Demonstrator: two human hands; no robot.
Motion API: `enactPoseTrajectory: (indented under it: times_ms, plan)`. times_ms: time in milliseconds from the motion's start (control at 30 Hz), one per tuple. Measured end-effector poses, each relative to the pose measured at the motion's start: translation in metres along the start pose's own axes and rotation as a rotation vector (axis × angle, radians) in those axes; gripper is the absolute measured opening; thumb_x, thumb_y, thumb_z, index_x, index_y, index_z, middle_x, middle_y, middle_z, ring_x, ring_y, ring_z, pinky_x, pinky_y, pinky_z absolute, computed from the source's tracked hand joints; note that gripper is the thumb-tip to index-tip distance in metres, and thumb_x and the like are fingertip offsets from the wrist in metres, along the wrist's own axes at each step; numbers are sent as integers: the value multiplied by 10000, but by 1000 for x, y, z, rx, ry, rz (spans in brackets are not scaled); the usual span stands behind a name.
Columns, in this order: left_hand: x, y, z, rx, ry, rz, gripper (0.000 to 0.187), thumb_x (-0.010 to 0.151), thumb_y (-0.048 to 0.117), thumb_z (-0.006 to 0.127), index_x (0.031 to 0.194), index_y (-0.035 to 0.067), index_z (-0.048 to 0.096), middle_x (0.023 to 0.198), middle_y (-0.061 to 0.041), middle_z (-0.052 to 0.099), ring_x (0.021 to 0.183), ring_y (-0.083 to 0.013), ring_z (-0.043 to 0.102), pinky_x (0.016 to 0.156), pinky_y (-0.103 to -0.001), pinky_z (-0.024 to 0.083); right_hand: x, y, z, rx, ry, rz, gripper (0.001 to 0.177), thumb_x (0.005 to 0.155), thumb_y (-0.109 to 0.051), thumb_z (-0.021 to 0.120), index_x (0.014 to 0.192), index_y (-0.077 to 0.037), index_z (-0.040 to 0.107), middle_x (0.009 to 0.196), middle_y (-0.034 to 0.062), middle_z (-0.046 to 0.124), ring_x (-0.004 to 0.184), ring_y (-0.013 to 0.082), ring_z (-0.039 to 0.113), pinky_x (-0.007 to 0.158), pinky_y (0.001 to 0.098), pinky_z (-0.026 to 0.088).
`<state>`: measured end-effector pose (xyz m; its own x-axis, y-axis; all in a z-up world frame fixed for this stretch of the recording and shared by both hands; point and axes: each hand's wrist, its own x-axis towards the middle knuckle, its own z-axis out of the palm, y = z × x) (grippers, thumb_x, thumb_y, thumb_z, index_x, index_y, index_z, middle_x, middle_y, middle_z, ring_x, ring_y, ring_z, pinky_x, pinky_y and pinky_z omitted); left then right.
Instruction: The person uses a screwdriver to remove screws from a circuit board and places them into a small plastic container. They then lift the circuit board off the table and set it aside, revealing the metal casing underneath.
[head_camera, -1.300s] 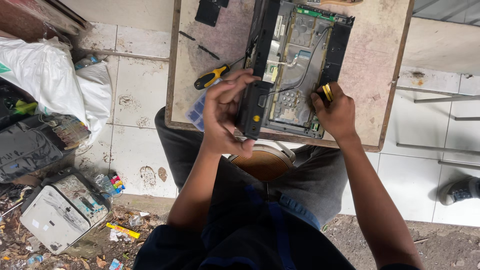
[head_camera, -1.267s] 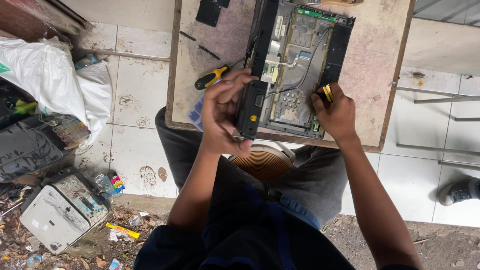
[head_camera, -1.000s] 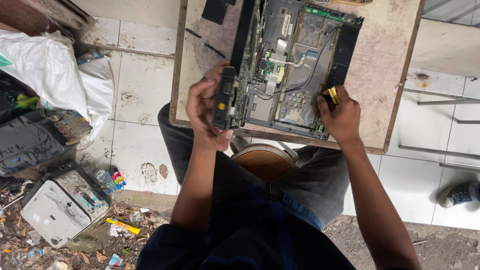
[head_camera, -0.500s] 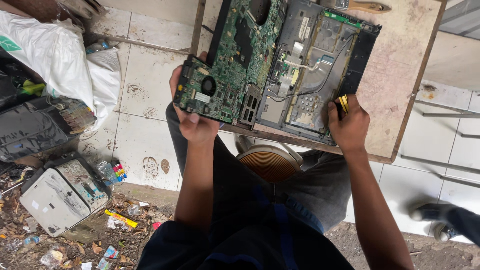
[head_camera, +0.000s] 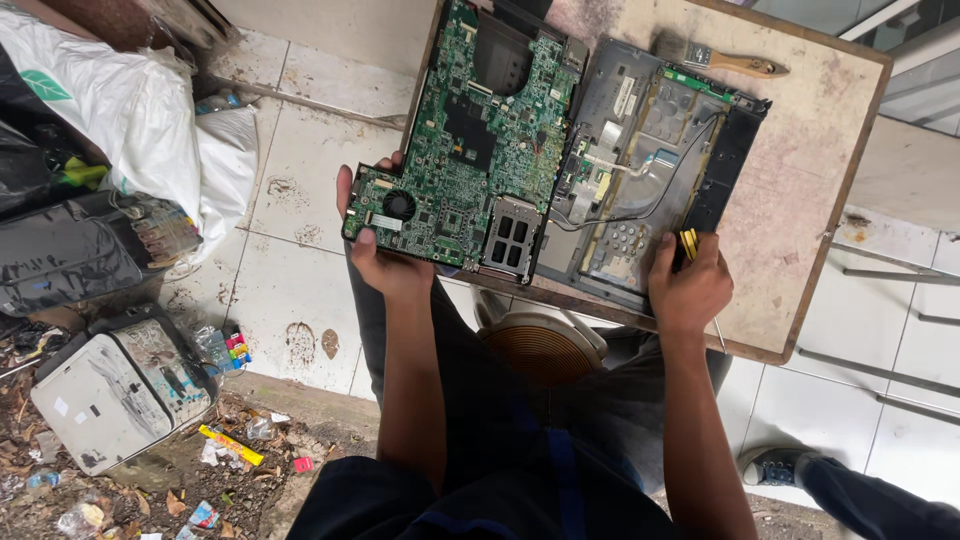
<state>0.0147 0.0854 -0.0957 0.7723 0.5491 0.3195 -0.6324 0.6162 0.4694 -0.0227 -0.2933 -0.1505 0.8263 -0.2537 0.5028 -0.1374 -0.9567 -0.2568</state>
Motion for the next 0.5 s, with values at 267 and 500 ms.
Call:
enactPoseTrajectory:
  times_ms: [267,500]
  plan:
    - [-8,1,-7,106,124,-65,651,1033,169,539,1657,119,363,1424,-291,559,1484,-454,494,1311,-719,346,2,-10,-10,47,2,4,327,1012,-416,778,998,-112,659,644,123,587,652,468,704,615,548,577]
    - [-9,-1,-11,191,190,-73,644,988,190,490,1630,171,445,1467,-313,550,1488,-489,468,1262,-749,355,3,-13,-12,47,-3,24,332,1015,-413,783,984,-105,661,643,112,595,653,458,706,621,547,579]
